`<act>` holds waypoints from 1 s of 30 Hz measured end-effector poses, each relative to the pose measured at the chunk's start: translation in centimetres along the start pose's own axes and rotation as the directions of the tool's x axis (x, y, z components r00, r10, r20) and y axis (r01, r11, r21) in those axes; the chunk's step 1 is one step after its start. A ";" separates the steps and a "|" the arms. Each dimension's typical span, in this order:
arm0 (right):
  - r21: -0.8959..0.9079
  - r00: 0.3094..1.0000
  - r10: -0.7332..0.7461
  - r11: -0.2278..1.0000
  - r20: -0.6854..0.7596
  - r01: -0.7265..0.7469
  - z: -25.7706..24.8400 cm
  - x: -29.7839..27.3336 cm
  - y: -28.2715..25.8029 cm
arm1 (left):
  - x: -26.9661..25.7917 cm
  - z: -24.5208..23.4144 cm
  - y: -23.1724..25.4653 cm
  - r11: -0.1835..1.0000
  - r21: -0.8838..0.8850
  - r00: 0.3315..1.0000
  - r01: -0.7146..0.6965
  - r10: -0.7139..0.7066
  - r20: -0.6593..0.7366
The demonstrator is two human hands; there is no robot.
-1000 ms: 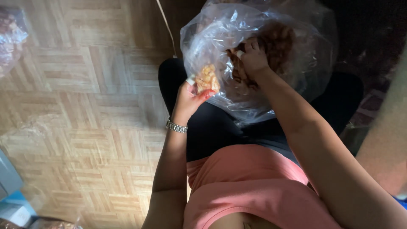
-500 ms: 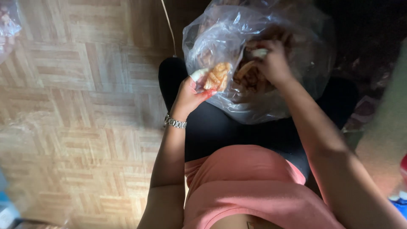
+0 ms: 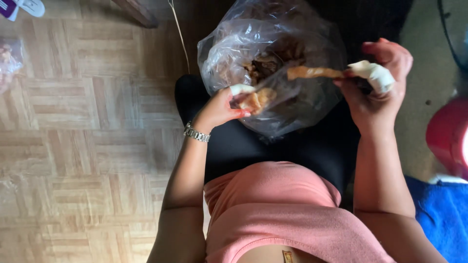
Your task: Scooping snacks into plastic bags and sealing them with a manual heat sealer
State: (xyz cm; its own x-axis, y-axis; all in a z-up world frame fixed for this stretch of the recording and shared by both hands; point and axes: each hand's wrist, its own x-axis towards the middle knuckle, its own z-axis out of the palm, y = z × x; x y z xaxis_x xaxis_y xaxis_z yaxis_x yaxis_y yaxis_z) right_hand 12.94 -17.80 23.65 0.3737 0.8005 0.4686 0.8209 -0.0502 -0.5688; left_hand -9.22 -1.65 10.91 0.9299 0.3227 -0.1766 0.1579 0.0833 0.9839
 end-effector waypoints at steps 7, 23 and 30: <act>0.086 0.957 -0.244 0.969 0.154 0.233 -2.5 -2.4 -1.8 | -0.1 2.7 1.6 0.996 -0.091 0.922 -0.020 0.054 0.383; 0.185 0.928 -0.371 0.913 0.006 0.364 -5.2 -6.5 -4.5 | -0.4 5.6 6.0 0.874 -0.374 0.587 0.310 0.134 0.799; 0.253 0.890 -0.393 0.908 0.232 0.335 -5.8 -6.4 -4.7 | -0.3 4.5 7.8 0.930 -0.317 0.630 0.184 0.136 0.765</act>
State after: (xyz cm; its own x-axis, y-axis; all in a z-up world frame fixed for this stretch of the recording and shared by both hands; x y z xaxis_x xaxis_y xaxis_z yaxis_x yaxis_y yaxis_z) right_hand 9.18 -26.15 27.27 -0.0903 0.8704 0.4840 0.7609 0.3739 -0.5303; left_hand -6.79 -5.33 18.77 0.8610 -0.5067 0.0429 0.2128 0.4356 0.8746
